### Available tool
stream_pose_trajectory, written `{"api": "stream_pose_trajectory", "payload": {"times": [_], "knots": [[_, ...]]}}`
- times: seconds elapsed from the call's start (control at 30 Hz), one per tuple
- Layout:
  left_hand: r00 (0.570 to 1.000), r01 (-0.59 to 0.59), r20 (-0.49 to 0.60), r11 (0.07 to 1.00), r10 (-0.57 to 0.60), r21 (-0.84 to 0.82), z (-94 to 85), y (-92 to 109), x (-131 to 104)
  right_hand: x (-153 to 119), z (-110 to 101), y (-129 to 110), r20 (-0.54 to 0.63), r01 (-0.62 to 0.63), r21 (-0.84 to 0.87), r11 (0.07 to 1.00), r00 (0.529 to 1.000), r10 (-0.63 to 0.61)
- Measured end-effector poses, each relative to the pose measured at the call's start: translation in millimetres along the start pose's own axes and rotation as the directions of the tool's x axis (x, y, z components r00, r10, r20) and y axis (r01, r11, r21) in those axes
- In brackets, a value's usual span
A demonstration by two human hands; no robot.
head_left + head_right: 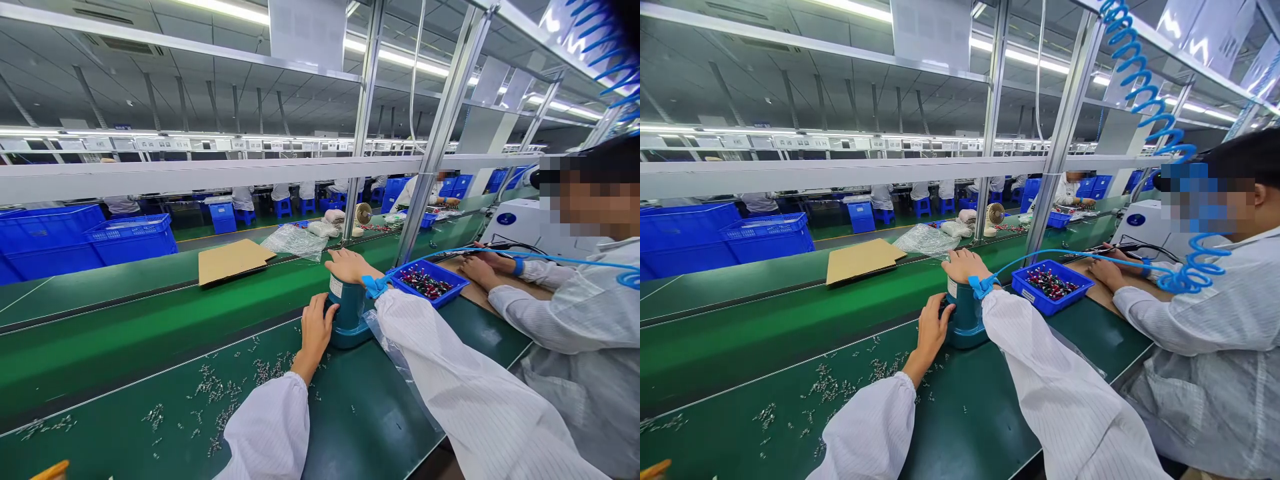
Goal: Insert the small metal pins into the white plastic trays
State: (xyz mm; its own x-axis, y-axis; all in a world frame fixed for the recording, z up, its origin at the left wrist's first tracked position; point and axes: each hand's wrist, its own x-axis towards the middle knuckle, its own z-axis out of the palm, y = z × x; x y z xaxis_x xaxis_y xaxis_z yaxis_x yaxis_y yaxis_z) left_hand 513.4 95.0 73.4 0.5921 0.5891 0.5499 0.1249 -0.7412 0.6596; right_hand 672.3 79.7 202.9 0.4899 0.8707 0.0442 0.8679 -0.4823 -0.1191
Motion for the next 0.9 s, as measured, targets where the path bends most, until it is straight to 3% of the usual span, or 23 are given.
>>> {"api": "stream_pose_trajectory", "payload": {"times": [0.17,0.33,0.5,0.77,0.9], "knots": [[0.999,0.040,-0.028,0.998,-0.041,-0.047,-2.4,1,-2,-2,-2,-2,0.003,-0.007,0.012,1.000,1.000,0.007],[0.978,0.182,-0.092,0.980,-0.190,-0.080,-5.9,-10,-16,-2,-3,-2,0.010,-0.012,0.031,0.999,1.000,0.012],[0.957,0.281,-0.045,0.956,-0.286,-0.086,-2.4,-20,-27,-1,-3,1,0.027,-0.007,0.040,0.999,1.000,0.006],[0.941,0.338,-0.030,0.941,-0.338,-0.016,4.4,-22,-30,-2,-8,0,0.026,0.019,0.074,0.997,0.999,-0.021],[0.935,0.353,-0.044,0.935,-0.353,0.014,7.9,-23,-31,-7,-21,13,0.014,0.058,0.141,0.988,0.998,-0.061]]}}
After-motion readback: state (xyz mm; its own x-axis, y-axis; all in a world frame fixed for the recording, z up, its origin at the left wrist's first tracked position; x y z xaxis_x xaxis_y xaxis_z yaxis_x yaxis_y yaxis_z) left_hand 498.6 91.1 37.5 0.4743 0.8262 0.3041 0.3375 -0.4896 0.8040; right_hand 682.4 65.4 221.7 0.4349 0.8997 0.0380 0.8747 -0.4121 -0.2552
